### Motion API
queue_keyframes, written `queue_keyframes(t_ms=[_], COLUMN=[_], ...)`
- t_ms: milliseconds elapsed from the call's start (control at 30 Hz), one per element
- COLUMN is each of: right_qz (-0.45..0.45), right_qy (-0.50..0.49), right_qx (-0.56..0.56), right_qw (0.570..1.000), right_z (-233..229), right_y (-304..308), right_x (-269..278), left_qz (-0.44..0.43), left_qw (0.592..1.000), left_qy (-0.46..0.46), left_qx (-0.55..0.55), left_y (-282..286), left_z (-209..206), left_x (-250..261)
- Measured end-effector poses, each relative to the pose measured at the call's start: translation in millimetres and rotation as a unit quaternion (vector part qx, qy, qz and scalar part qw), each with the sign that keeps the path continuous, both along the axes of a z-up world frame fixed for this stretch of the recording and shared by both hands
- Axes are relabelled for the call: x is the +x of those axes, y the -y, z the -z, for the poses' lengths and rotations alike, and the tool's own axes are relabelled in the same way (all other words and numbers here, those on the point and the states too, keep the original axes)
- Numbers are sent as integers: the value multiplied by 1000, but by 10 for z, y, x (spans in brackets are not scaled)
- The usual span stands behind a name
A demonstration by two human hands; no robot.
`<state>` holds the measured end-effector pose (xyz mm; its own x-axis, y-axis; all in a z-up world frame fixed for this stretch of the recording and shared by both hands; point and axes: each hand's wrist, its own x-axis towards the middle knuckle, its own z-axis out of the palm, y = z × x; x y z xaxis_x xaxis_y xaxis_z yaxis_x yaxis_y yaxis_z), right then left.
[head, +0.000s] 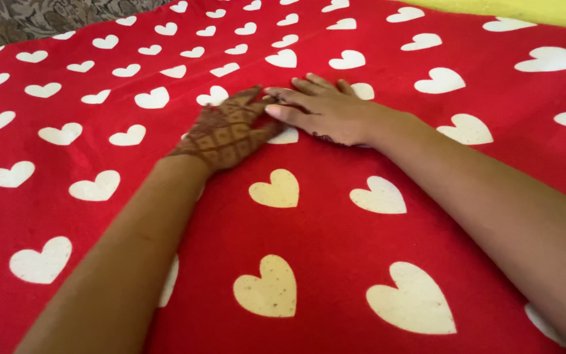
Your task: The person spreads a red bedsheet with white heart patterns over a mattress, tucks in the edges, and smooths the surface by hand.
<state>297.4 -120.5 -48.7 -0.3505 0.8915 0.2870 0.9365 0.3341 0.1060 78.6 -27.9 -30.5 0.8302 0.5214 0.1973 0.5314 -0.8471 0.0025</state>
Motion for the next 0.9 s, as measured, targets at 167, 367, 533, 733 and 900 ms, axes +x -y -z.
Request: queue_keyframes(t_ms=[167, 367, 533, 733, 900], right_qz=[320, 384, 277, 104, 246], right_qy=[-111, -186, -169, -50, -124], right_qx=[-99, 11, 63, -21, -128], right_qw=[936, 904, 944, 993, 953], right_z=[-281, -343, -383, -130, -228], right_y=[252, 330, 291, 165, 208], right_x=[68, 60, -136, -8, -9], left_qz=[-140, -294, -239, -114, -153], left_qw=[989, 952, 962, 993, 983], left_qy=[0, 61, 133, 11, -63], left_qx=[-40, -62, -7, -16, -74], left_y=[-228, -259, -187, -75, -95], left_z=[-125, -234, -215, -30, -121], left_x=[-469, -789, -544, -94, -298])
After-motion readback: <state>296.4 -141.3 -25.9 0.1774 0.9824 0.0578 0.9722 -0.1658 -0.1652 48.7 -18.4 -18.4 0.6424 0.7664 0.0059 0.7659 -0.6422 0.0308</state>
